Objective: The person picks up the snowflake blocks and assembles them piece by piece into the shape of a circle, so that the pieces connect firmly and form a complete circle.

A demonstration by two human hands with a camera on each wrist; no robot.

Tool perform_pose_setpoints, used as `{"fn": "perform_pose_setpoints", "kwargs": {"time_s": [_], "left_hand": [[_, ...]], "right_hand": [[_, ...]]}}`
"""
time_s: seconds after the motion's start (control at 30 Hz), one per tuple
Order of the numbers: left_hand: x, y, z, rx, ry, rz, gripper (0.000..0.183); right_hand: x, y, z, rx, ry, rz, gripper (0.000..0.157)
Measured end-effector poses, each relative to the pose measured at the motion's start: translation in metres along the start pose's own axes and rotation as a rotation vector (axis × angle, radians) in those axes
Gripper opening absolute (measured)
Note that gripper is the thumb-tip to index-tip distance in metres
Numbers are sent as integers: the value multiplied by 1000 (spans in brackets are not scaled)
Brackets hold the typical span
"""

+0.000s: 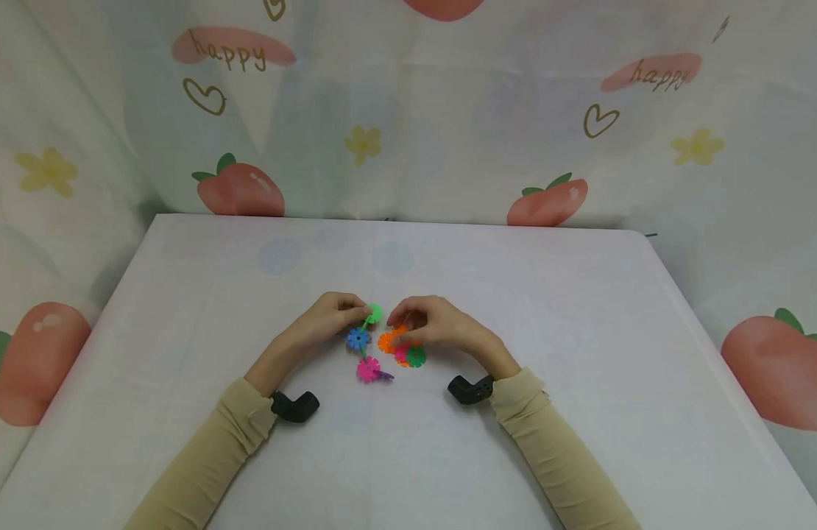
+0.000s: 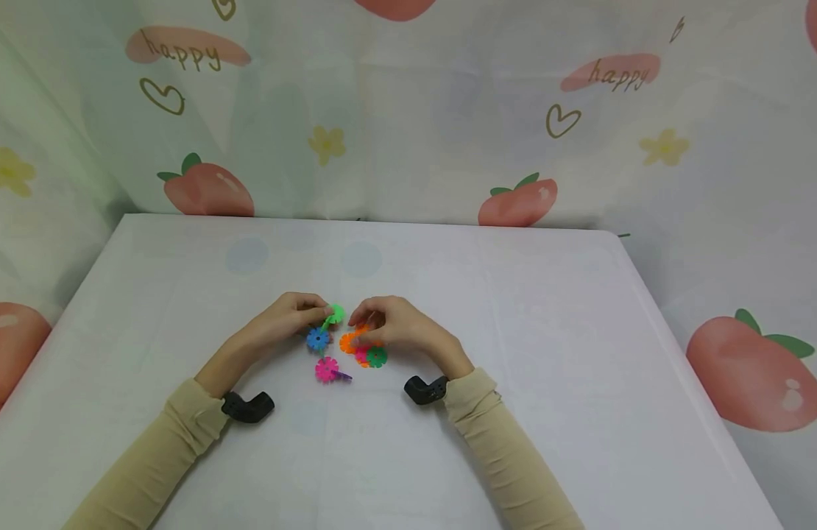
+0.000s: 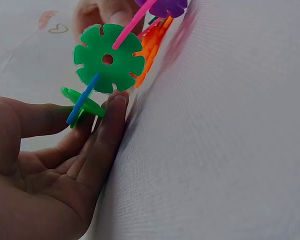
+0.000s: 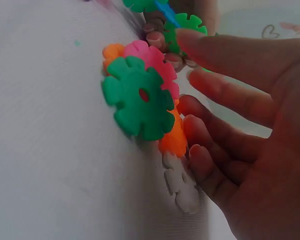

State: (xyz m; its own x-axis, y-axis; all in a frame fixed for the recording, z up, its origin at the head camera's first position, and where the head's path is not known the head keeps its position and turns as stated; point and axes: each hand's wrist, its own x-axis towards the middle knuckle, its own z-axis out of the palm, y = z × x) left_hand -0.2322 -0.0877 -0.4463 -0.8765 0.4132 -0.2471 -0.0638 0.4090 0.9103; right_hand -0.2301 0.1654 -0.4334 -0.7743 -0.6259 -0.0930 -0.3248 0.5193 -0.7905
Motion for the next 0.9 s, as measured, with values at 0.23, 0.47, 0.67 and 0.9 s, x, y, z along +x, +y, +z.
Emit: {"fn": "perform_pose_setpoints", "kwargs": {"time_s": [0.23,0.47,0.67,0.9], "left_hand": [[1,-2,-1,-17,-18,8,28],[0,-3,-1,-35,-19,-5,28],[0,-4,0,-67,-23,-6,25],[0,-2,2,-115,0,4,24]], "right_hand": [[2,-7,10,-164,-16,-20,32],[4,-13,13,-224,-13,36,25],[-3,-4,-4,-214,-6,126,26],[-9,4,-21,-184,119,201,16]]}}
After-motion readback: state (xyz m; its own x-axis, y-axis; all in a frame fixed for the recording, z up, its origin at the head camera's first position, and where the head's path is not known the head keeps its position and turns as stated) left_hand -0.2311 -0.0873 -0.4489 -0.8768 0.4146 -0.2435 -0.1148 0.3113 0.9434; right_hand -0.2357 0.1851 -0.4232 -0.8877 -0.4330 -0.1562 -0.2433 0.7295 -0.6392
